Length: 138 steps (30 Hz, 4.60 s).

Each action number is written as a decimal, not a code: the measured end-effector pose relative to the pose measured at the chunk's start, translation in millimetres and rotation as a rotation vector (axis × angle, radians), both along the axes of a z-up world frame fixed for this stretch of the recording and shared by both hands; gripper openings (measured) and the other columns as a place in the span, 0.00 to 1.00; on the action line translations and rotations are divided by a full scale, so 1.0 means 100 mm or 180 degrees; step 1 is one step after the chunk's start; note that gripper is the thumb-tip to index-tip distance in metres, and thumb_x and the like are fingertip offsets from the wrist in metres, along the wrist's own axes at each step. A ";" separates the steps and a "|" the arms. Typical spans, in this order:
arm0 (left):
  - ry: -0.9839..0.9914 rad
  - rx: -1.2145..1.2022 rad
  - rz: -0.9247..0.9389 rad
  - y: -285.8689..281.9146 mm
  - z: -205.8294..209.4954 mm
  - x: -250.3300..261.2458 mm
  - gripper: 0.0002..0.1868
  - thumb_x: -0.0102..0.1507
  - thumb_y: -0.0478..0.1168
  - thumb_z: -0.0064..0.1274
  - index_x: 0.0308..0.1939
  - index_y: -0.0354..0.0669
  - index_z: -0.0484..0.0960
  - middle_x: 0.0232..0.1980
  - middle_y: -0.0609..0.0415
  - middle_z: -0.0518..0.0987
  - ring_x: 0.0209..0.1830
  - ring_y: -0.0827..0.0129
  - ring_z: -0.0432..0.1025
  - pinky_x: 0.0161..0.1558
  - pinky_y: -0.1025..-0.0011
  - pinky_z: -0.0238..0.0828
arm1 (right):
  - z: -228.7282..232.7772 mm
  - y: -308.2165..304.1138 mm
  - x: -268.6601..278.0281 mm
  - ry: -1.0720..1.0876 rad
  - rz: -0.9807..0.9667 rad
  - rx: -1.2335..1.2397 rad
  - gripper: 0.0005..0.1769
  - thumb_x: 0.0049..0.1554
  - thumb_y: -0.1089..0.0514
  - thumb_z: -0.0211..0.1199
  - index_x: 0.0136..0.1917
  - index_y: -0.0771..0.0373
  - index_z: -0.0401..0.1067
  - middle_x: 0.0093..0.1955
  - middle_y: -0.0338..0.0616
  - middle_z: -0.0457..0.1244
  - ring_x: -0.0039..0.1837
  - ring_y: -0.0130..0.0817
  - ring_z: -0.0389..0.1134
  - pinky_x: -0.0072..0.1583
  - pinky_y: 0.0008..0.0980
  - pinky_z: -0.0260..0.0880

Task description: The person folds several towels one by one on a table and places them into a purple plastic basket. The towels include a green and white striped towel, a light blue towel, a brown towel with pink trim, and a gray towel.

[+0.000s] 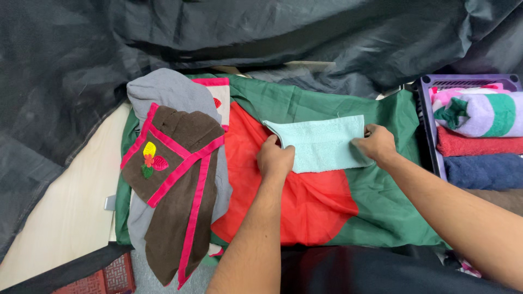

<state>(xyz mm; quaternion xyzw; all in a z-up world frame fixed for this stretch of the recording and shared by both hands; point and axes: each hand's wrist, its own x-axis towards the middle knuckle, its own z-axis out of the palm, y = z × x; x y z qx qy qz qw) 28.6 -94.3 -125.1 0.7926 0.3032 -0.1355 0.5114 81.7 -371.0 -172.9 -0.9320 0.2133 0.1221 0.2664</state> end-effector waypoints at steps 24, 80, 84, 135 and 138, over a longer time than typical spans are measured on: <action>-0.1396 0.0602 -0.0669 0.08 0.50 0.72 0.14 0.58 0.34 0.59 0.47 0.51 0.88 0.48 0.53 0.81 0.47 0.60 0.77 0.47 0.62 0.75 | 0.42 0.24 -1.23 0.0464 -0.1383 0.3327 0.05 0.57 0.61 0.62 0.47 0.61 0.71 0.37 0.39 0.64 0.40 0.30 0.65 0.47 0.35 0.67; -0.1290 0.0387 -0.0744 -0.04 -0.43 -1.58 0.08 0.57 0.30 0.58 0.40 0.37 0.84 0.65 0.43 0.70 0.56 0.48 0.73 0.53 0.59 0.72 | 0.23 0.47 -1.70 0.0097 0.1042 0.1219 0.15 0.54 0.55 0.69 0.55 0.56 0.80 0.32 0.35 0.66 0.36 0.21 0.63 0.42 0.27 0.67; -0.1349 0.0386 -0.0837 0.02 -0.39 -1.52 0.09 0.63 0.39 0.57 0.43 0.37 0.82 0.54 0.47 0.77 0.53 0.50 0.75 0.54 0.59 0.72 | 0.27 0.49 -1.62 -0.0465 0.1477 0.0539 0.12 0.56 0.48 0.69 0.48 0.56 0.84 0.41 0.44 0.65 0.39 0.32 0.67 0.45 0.31 0.69; -0.0637 0.1700 -0.2628 0.14 -0.25 -0.77 0.13 0.58 0.32 0.52 0.48 0.43 0.80 0.55 0.50 0.78 0.60 0.53 0.66 0.65 0.52 0.59 | 0.25 0.56 -0.98 -0.0248 0.2598 0.0423 0.14 0.55 0.55 0.63 0.55 0.54 0.79 0.46 0.42 0.70 0.53 0.40 0.66 0.58 0.38 0.68; -0.0662 0.1778 -0.2506 0.08 -0.30 -0.77 0.15 0.57 0.33 0.53 0.48 0.41 0.79 0.58 0.46 0.74 0.61 0.53 0.66 0.63 0.55 0.61 | 0.15 0.53 -0.92 -0.0707 0.2968 0.0483 0.11 0.53 0.58 0.64 0.50 0.58 0.80 0.51 0.44 0.69 0.57 0.44 0.65 0.60 0.41 0.65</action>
